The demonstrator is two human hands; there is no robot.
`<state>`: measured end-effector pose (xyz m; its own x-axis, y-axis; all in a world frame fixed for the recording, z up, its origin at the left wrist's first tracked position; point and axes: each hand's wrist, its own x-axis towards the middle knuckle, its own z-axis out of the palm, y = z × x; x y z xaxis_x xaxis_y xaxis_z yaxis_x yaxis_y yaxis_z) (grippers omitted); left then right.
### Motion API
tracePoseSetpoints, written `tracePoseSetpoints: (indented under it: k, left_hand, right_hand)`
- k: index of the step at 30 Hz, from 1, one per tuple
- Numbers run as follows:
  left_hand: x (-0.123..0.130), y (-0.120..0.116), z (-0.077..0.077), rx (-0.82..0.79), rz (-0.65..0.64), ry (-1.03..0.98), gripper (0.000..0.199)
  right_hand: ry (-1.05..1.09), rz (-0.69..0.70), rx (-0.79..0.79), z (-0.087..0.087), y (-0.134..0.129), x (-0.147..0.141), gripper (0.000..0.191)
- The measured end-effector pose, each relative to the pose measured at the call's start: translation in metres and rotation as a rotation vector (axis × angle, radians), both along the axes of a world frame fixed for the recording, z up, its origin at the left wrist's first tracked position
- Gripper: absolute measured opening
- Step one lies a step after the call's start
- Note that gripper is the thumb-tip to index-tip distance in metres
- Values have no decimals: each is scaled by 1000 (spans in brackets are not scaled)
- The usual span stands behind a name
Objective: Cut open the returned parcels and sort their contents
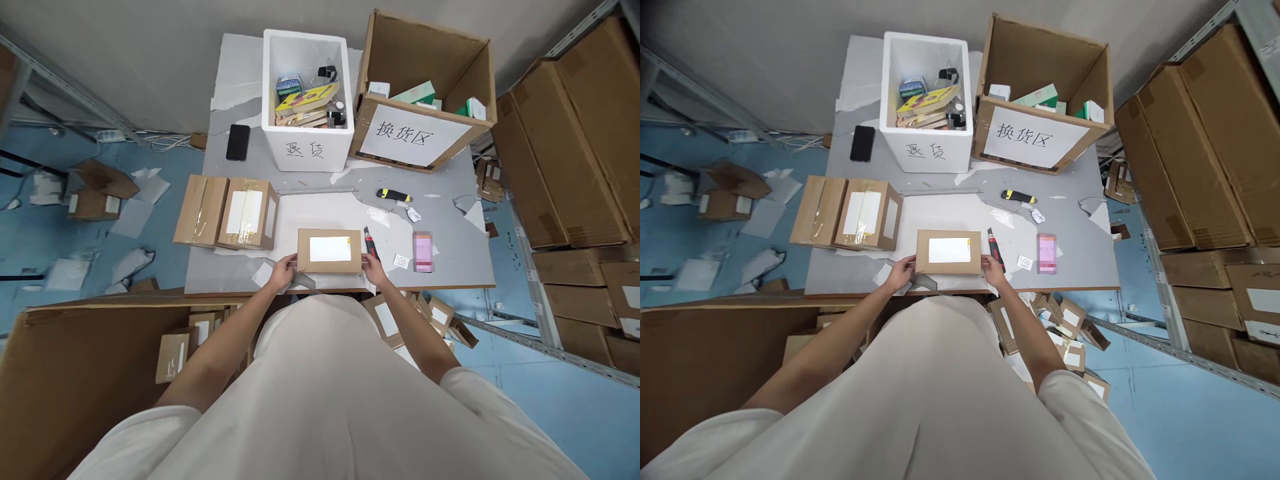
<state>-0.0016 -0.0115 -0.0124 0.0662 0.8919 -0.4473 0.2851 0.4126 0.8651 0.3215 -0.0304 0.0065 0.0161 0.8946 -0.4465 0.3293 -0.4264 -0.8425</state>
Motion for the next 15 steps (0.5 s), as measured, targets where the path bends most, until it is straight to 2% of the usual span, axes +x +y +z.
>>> tracePoseSetpoints:
  k: [5,8,12,15]
  left_hand:
    - [-1,-14,0,-15,-66,-31,60]
    - [0,-16,4,7,-76,-15,61]
    - [0,-9,20,109,-87,82,51]
    - [2,2,35,184,-57,146,45]
  right_hand:
    - [69,63,-49,-2,-15,-4,47]
    - [91,62,-45,-1,-18,-7,46]
    - [117,71,2,10,-12,-4,39]
    - [84,16,55,22,2,-1,37]
